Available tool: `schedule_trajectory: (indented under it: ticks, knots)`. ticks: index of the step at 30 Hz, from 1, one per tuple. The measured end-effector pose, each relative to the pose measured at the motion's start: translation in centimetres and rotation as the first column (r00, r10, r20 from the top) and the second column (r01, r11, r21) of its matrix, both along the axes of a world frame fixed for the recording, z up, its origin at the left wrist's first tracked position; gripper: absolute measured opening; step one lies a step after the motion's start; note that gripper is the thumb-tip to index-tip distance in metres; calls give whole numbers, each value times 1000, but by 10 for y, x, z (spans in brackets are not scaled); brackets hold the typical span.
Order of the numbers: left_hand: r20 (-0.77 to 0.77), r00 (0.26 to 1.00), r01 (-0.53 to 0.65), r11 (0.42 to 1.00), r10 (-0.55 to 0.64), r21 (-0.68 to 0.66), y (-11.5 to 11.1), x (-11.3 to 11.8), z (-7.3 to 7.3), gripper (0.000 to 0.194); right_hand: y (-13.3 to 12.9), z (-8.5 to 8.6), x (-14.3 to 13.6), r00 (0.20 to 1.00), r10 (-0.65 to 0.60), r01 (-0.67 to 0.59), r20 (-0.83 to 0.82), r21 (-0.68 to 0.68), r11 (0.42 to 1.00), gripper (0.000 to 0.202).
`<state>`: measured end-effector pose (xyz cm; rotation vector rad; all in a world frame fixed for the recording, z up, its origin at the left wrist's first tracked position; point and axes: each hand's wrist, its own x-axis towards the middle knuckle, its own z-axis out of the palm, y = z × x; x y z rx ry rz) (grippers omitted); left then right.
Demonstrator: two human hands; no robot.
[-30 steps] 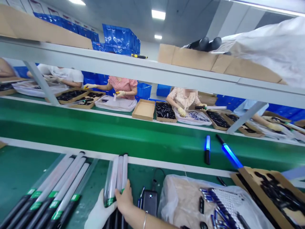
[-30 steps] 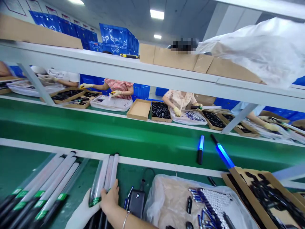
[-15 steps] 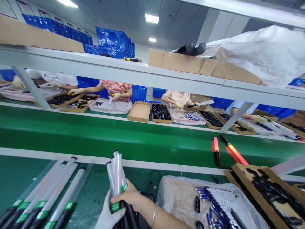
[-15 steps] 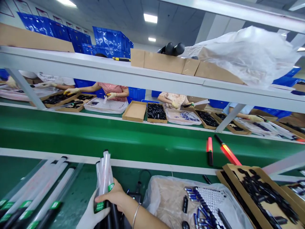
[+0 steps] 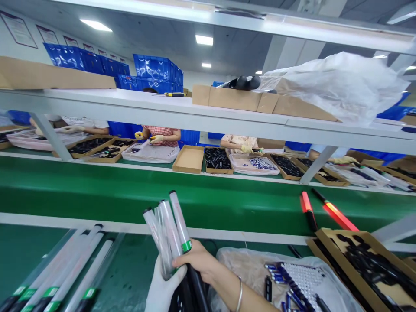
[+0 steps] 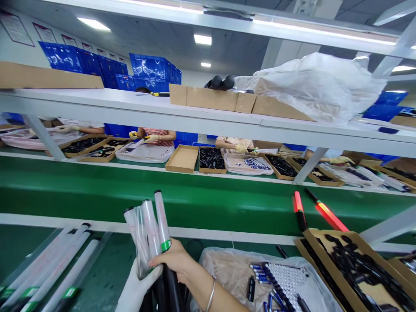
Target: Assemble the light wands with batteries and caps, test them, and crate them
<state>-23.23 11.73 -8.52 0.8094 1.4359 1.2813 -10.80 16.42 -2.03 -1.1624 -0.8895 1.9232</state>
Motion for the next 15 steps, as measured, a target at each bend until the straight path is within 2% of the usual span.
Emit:
schedule_trajectory:
  ticks: [3,6,7,9,10,12,13,15]
  knots:
    - [160,980,126,991,-118,-39,8,25,20,71,-2,-6,28,990,-139,139,-8,-32,990,32]
    - [286,919,299,953,-271,-56,10,46,30,65,-8,-8,67,984,-180,180,-16,-20,984,28]
    - [294,906,335,940,-306,-55,11,52,32,64,-8,-5,82,986,-164,164,14,21,986,29]
    - [293,893,373,926,-343,-54,18,59,36,60,-2,4,118,977,-130,93,171,208,974,37]
    - [291,890,381,923,-351,-51,25,61,38,56,5,11,137,947,-129,23,296,336,942,44]
    - [257,893,388,922,-371,-17,46,61,45,48,30,23,179,802,-195,-196,564,557,807,60]
    - [207,899,391,920,-387,22,61,61,49,46,47,27,201,691,-255,-331,677,609,721,67]
    - [19,898,435,894,-439,105,100,63,57,46,90,30,245,454,-373,-587,809,586,559,73]
